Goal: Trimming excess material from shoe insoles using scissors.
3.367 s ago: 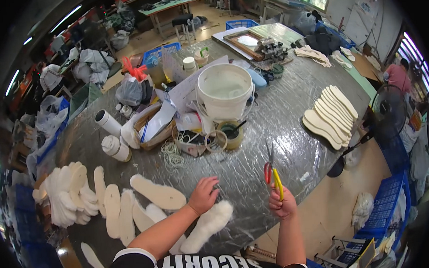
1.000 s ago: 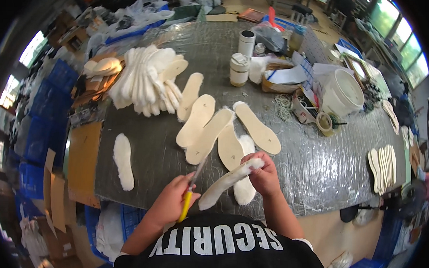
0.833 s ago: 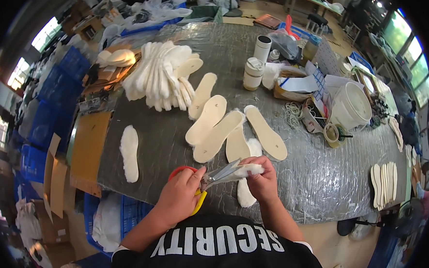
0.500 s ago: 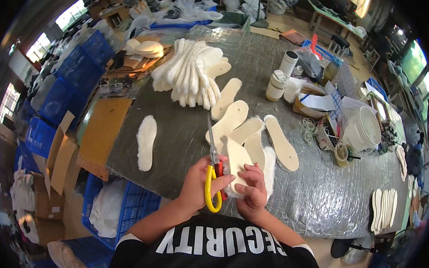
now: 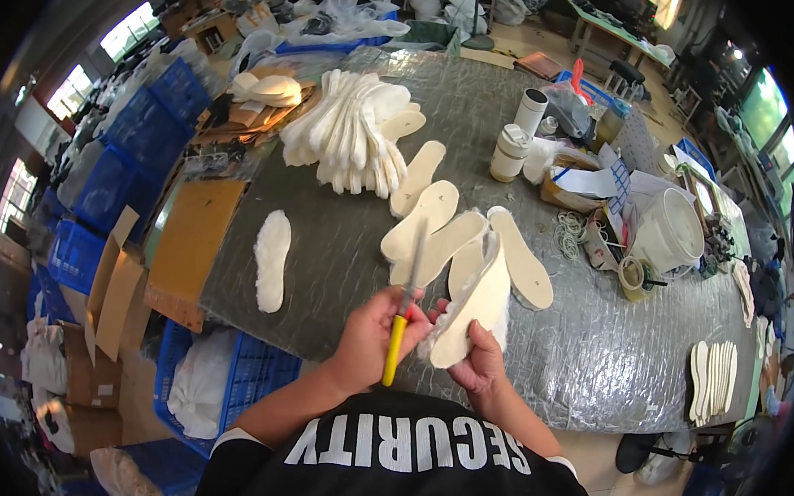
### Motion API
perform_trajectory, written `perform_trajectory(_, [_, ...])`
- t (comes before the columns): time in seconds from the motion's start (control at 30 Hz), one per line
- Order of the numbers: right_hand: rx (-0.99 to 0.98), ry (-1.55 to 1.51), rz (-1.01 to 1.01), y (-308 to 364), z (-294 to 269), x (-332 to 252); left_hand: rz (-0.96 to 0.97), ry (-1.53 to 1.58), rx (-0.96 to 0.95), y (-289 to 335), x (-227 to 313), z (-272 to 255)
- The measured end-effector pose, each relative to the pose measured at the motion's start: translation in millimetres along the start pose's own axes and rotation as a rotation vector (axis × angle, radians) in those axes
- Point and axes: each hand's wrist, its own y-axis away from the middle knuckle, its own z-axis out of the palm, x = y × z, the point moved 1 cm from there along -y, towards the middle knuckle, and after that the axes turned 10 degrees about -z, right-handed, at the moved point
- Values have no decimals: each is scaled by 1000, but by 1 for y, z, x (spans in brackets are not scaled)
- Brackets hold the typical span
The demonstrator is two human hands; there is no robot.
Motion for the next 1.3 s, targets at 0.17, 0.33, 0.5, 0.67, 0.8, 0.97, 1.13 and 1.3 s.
perform_trajectory(0.17, [-49, 71, -203, 5, -2, -14, 138, -442, -26, 13, 20, -12])
perform_trajectory(0.33, [73, 167, -380, 5, 1, -20, 197, -889, -158, 28, 35, -9])
perform_trajectory(0.5, [144, 231, -503, 4, 9, -24, 242, -1090, -104, 30, 35, -9])
perform_trajectory(0.67, [113, 219, -539, 4, 18, -26, 161, -1080, -178, 29, 31, -9])
perform_trajectory(0.8, [83, 248, -565, 6, 20, -26, 179, -1052, -167, 27, 28, -10])
perform_trajectory(0.97, [85, 277, -525, 7, 21, -22, 167, -1013, -206, 25, 28, -9])
perform_trajectory(1.13, [87, 282, -504, 7, 16, -18, 199, -933, -236, 22, 22, -9])
perform_trajectory(1.3, [51, 299, -460, 7, 16, -13, 139, -958, -295, 20, 22, -10])
